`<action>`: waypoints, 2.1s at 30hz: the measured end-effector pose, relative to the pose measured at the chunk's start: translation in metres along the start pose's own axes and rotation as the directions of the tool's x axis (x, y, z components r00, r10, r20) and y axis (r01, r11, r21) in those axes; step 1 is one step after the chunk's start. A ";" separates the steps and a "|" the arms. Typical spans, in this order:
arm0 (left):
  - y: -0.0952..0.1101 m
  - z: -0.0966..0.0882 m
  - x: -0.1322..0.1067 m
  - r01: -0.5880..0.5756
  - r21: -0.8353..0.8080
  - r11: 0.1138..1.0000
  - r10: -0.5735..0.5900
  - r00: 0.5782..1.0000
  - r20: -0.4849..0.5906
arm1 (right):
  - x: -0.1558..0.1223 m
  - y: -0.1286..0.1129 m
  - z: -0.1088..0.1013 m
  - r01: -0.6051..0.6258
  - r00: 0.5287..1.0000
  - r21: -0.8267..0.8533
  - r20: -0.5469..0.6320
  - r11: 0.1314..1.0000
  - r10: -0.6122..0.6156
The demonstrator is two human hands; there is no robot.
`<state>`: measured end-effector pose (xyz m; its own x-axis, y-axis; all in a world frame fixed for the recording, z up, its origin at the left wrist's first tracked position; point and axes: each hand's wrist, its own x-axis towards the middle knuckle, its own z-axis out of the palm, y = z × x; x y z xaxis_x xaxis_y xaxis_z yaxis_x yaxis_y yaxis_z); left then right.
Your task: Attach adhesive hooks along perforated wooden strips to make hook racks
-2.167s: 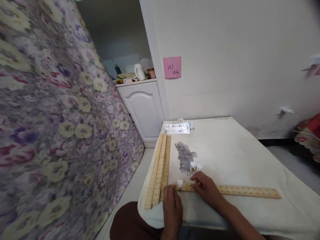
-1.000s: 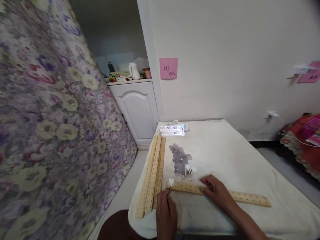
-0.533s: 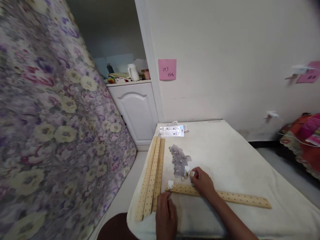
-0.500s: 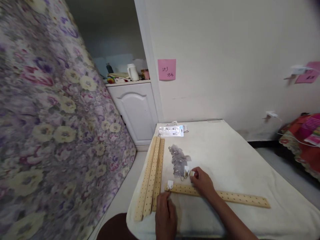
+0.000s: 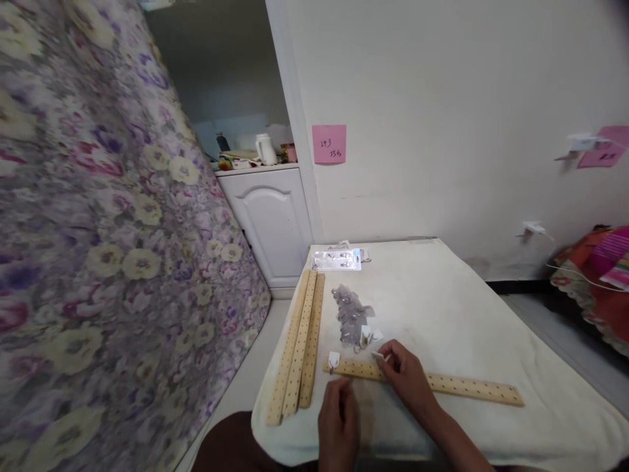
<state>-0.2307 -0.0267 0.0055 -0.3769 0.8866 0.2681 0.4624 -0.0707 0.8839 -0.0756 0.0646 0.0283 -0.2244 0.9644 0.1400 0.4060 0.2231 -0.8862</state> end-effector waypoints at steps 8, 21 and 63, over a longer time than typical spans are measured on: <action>0.026 0.020 -0.002 0.423 -0.489 0.763 -0.287 0.899 0.330 | -0.028 -0.013 0.006 0.337 0.941 -0.105 0.027 0.936 -0.336; 0.012 0.013 -0.002 0.535 -0.400 0.744 -0.434 0.842 0.320 | -0.047 -0.002 0.011 0.509 0.861 -0.060 0.046 0.859 -0.507; -0.007 0.009 -0.005 -0.019 0.243 0.970 -0.017 0.989 0.145 | 0.043 0.018 0.028 -0.028 0.958 0.064 0.286 0.998 0.009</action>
<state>-0.2244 -0.0266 -0.0052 -0.2642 0.9447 0.1941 0.6506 0.0260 0.7590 -0.1029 0.1064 0.0062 -0.4648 0.8854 0.0000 0.3543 0.1860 -0.9165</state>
